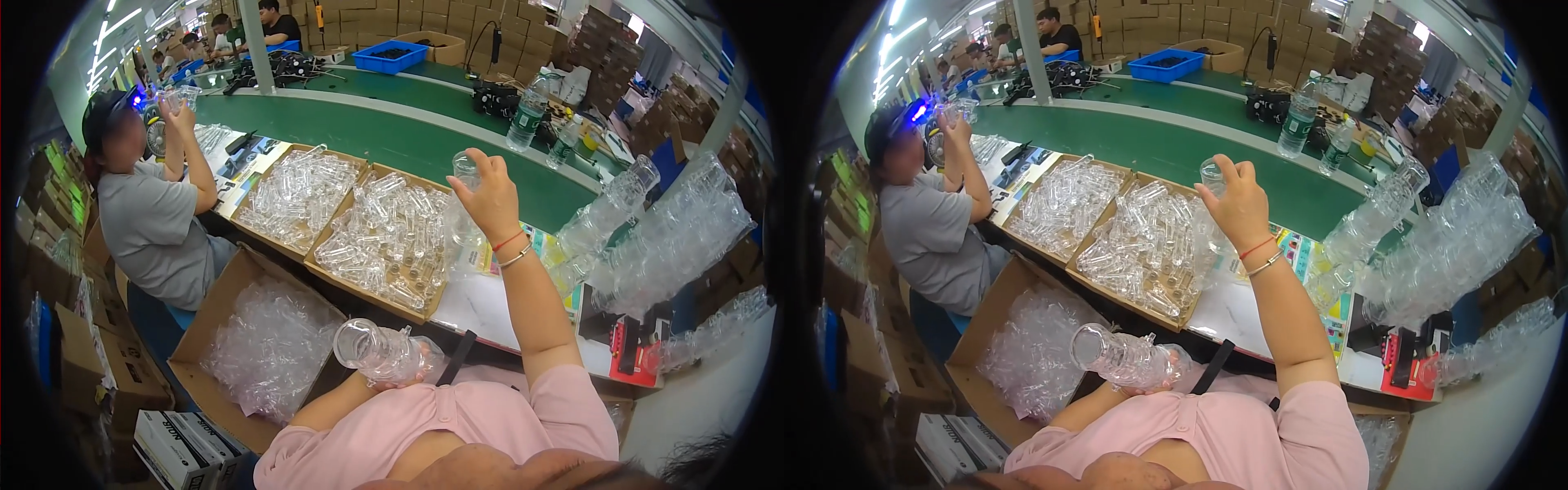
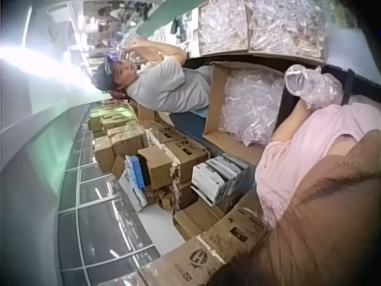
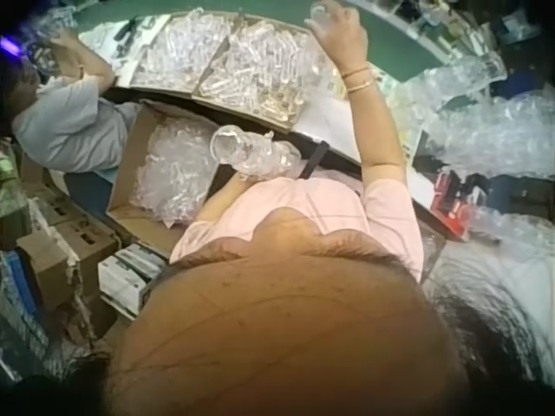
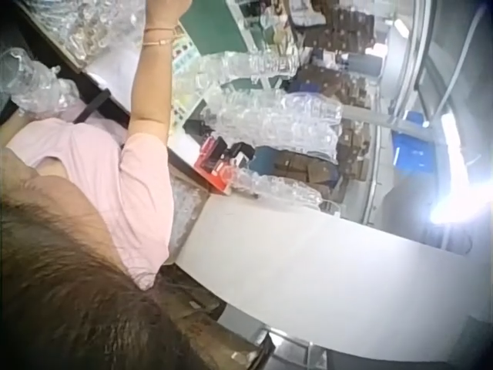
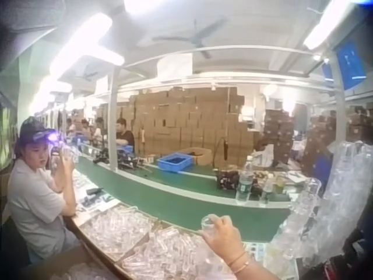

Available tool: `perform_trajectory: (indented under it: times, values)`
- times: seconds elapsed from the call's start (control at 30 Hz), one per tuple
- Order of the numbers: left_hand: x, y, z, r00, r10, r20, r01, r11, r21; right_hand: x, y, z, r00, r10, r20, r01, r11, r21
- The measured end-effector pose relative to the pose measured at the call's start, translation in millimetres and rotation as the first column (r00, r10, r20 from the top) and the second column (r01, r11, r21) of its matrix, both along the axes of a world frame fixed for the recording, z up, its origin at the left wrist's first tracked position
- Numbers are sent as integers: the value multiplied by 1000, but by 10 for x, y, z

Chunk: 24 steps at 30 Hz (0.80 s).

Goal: Removing plastic bottles from bags, inspecting them, and stacking them for packaging on an assembly line.

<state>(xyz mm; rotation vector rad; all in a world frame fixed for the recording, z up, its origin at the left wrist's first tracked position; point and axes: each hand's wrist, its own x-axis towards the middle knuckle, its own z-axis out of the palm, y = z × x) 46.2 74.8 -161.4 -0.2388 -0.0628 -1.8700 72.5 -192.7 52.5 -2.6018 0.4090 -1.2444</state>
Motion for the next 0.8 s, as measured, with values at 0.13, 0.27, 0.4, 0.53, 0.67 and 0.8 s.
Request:
perform_trajectory:
  times: [0.13,0.27,0.4,0.53,0.67,0.8]
  values:
    - [293,-36,-926,888,-459,14,457,880,-129,244,79,-17,1000,-18,23,18,1000,-12]
    - [201,-21,-146,960,-203,-193,203,979,-20,390,-13,-81,993,-103,55,103,995,17]
    - [80,10,-172,907,-420,-34,419,908,-23,508,-75,-179,986,-162,44,161,987,12]
    - [-20,201,-9,942,262,209,-282,957,70,621,-104,-260,981,-189,51,187,981,42]
    - [79,289,165,968,181,174,-200,975,100,720,-81,-432,979,-167,115,161,985,58]
    - [67,280,240,982,103,156,-118,989,87,723,-87,-434,957,-213,196,214,977,18]
